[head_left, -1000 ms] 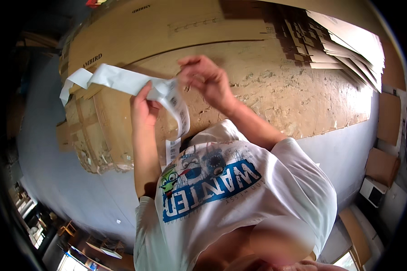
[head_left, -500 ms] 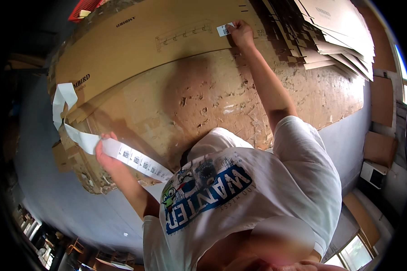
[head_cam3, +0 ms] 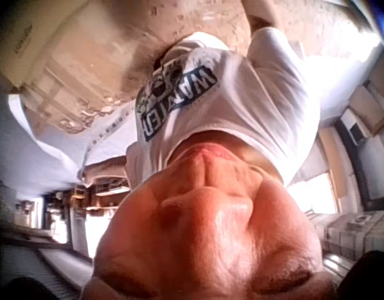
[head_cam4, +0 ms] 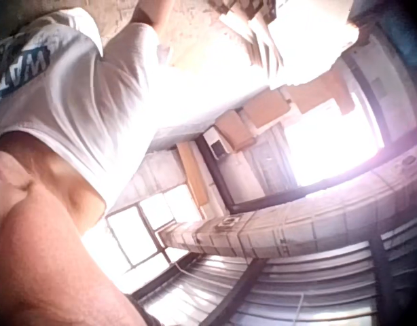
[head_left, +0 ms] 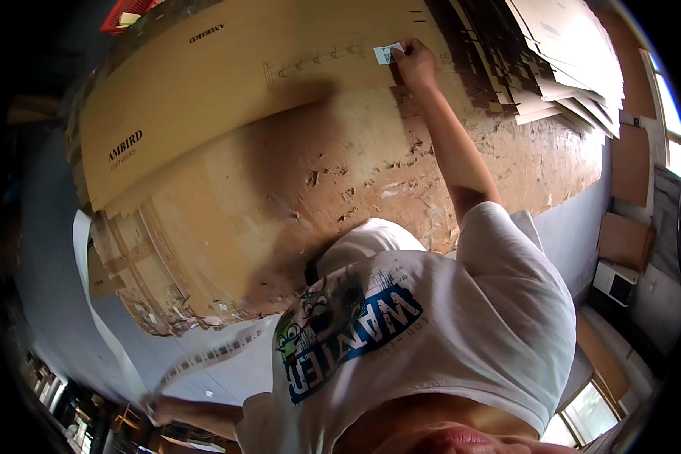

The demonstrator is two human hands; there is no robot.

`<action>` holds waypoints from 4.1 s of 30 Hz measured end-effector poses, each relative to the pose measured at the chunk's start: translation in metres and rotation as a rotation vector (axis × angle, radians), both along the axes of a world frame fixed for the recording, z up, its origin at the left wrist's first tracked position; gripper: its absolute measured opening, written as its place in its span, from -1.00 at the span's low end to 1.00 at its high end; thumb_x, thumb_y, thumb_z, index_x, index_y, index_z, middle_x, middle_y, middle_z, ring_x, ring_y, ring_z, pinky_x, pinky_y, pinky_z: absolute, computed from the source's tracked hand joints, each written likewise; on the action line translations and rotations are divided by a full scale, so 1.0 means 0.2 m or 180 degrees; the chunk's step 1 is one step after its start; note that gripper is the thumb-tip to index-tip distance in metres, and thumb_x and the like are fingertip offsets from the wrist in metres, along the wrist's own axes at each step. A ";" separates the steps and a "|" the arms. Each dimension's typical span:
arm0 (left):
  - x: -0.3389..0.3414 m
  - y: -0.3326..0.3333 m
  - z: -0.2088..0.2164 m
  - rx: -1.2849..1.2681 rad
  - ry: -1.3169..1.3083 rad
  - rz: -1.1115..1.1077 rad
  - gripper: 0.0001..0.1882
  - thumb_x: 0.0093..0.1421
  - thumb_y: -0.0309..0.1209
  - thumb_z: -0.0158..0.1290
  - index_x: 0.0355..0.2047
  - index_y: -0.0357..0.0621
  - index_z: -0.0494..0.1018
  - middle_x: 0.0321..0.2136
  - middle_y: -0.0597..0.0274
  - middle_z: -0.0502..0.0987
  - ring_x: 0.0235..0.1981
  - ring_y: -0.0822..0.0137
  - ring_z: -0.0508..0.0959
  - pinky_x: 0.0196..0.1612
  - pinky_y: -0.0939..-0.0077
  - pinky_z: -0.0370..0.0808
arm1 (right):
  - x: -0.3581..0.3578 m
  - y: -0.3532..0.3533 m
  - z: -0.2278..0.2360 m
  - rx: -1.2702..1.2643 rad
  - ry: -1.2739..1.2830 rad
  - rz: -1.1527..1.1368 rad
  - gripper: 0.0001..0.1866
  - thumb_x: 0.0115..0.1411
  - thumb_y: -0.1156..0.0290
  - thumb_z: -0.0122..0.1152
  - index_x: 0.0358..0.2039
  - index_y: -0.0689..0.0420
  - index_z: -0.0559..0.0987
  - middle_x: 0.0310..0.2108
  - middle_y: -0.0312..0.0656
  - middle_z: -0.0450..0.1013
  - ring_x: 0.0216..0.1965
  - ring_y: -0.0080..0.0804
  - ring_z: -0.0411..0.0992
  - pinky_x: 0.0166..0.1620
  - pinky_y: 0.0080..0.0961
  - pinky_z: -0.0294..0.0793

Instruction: The person stands at a workbench and repeatedly tears individual shipping labels from a roll. They place each label onto a flat cardboard box, smoothing it down with their hand. Another person is visible in the background assisting with the boxes.

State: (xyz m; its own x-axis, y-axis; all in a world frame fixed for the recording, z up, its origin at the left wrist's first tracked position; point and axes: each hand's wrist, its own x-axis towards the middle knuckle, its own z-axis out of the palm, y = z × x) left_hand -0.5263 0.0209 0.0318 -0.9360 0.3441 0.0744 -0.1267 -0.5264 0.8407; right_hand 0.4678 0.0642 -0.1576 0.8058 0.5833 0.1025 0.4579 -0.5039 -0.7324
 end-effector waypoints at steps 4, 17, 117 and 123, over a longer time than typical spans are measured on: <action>-0.10 0.00 -0.06 -0.0859 -0.0071 0.0606 -0.79 0.02 -0.41 -0.07 -0.49 -0.35 0.45 -0.56 0.07 0.44 -0.49 0.22 0.45 -0.35 0.22 0.41 | -0.01 -0.09 0.05 0.0013 -0.0379 -0.0128 -0.82 -0.01 0.39 0.29 -0.40 0.18 0.54 -0.51 -0.22 0.50 -0.47 -0.45 0.44 -0.30 -0.53 0.41; 0.97 1.11 -0.69 -0.2419 0.0827 -0.2323 -0.62 0.12 -0.31 -0.02 -0.09 -0.22 0.48 0.04 -0.07 0.36 0.04 0.05 0.37 0.13 0.21 0.26 | 0.02 0.00 0.08 -0.0467 -0.0108 0.0232 -0.76 0.04 0.35 0.11 -0.31 0.20 0.56 -0.43 -0.05 0.52 -0.40 -0.33 0.49 -0.27 -0.41 0.45; 3.04 0.05 0.03 -0.1818 -0.0471 -0.5507 -0.83 0.10 -0.46 0.07 -0.33 -0.32 0.46 -0.40 0.20 0.55 -0.42 0.41 0.57 -0.42 0.59 0.53 | -1.11 -0.62 0.95 0.1699 0.3036 0.3263 -0.60 0.08 0.68 0.15 -0.03 0.20 0.44 -0.34 -0.31 0.47 -0.28 -0.65 0.41 -0.19 -0.67 0.43; 3.03 0.06 -0.04 -0.1866 -0.0144 -0.5891 -0.81 0.08 -0.50 0.10 -0.30 -0.38 0.46 -0.42 0.19 0.55 -0.45 0.43 0.56 -0.44 0.63 0.51 | -1.11 -0.60 0.89 0.1808 0.2921 0.3143 -0.72 0.08 0.68 0.16 -0.16 0.25 0.47 -0.31 -0.27 0.48 -0.24 -0.61 0.43 -0.14 -0.64 0.45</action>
State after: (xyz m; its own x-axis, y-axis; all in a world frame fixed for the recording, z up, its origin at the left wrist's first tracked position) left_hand 0.0791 0.0327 0.0234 0.5596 0.7211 -0.4085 -0.1311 0.5637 0.8155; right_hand 0.2452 -0.0555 0.0202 0.0184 0.9827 0.1842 -0.2884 0.1816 -0.9401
